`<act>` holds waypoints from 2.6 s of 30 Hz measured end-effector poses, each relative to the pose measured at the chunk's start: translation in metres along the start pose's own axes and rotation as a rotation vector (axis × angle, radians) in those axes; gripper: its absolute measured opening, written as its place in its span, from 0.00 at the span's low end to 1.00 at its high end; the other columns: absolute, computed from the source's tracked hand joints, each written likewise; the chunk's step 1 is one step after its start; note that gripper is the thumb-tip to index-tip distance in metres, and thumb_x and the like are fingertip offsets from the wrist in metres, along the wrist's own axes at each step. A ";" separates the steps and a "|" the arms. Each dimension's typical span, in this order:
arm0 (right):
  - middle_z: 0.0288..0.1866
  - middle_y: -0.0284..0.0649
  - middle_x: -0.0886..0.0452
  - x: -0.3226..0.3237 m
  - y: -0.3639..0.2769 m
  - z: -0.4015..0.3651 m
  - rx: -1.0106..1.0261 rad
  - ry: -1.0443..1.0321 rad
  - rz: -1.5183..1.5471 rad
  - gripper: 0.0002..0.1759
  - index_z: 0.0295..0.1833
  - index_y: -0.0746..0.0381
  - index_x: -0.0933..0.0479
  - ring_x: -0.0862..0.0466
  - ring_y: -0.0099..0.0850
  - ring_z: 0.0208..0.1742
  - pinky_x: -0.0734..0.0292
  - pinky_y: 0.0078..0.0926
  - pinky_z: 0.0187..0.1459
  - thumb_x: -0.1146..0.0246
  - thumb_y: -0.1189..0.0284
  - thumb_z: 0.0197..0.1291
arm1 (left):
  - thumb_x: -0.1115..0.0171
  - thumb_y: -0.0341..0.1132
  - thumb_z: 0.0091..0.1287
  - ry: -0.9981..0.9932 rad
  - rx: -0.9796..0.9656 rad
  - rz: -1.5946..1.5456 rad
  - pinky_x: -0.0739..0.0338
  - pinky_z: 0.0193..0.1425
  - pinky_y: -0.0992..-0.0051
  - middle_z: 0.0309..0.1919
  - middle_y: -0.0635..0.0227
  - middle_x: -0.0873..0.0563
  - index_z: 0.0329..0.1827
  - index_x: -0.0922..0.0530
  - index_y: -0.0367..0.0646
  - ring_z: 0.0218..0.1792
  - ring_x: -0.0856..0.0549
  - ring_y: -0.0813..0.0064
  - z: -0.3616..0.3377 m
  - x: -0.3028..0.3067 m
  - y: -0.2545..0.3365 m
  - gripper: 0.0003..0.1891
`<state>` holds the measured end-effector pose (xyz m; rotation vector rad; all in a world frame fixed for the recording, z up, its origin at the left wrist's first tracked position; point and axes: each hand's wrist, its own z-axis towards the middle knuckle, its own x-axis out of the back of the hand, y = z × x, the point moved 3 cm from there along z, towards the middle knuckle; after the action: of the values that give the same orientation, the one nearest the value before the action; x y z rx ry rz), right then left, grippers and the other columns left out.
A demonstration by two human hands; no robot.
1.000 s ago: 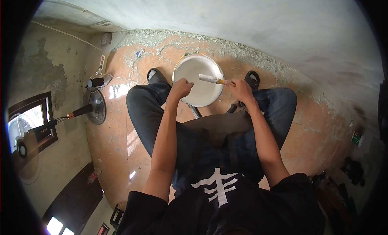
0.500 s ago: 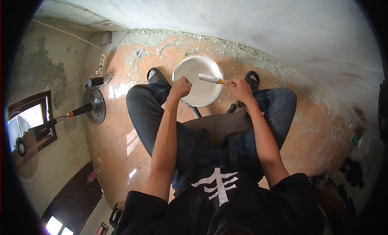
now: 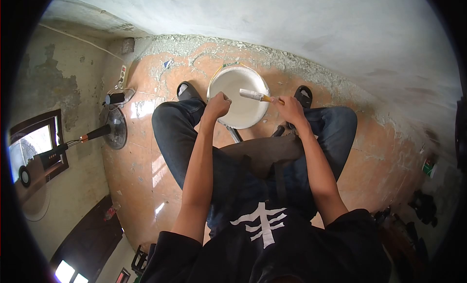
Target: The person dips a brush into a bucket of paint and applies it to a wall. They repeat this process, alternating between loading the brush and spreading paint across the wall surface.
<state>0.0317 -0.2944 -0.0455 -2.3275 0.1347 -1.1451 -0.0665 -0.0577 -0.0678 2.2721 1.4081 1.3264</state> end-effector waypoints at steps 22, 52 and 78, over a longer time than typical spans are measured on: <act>0.19 0.48 0.25 -0.003 0.001 0.000 0.010 0.005 0.000 0.28 0.24 0.65 0.26 0.23 0.46 0.25 0.32 0.39 0.28 0.49 0.49 0.59 | 0.44 0.41 0.58 -0.010 0.011 -0.001 0.29 0.47 0.65 0.37 0.48 0.19 0.39 0.25 0.35 0.43 0.20 0.54 -0.001 0.000 0.003 0.16; 0.24 0.49 0.22 -0.001 0.004 -0.003 0.029 0.083 -0.067 0.23 0.30 0.62 0.22 0.21 0.46 0.30 0.29 0.39 0.31 0.45 0.52 0.56 | 0.45 0.41 0.58 -0.042 0.030 -0.001 0.29 0.49 0.66 0.40 0.47 0.20 0.39 0.25 0.35 0.44 0.21 0.53 -0.003 0.002 0.007 0.16; 0.20 0.52 0.24 -0.002 0.013 0.002 -0.087 0.044 -0.019 0.29 0.22 0.67 0.24 0.21 0.47 0.26 0.30 0.40 0.28 0.42 0.48 0.51 | 0.45 0.41 0.58 -0.065 -0.002 0.038 0.29 0.48 0.66 0.38 0.48 0.19 0.39 0.24 0.34 0.43 0.20 0.54 -0.001 0.000 0.006 0.17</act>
<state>0.0339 -0.3035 -0.0549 -2.3842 0.1821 -1.2233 -0.0634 -0.0609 -0.0639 2.3292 1.3486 1.2516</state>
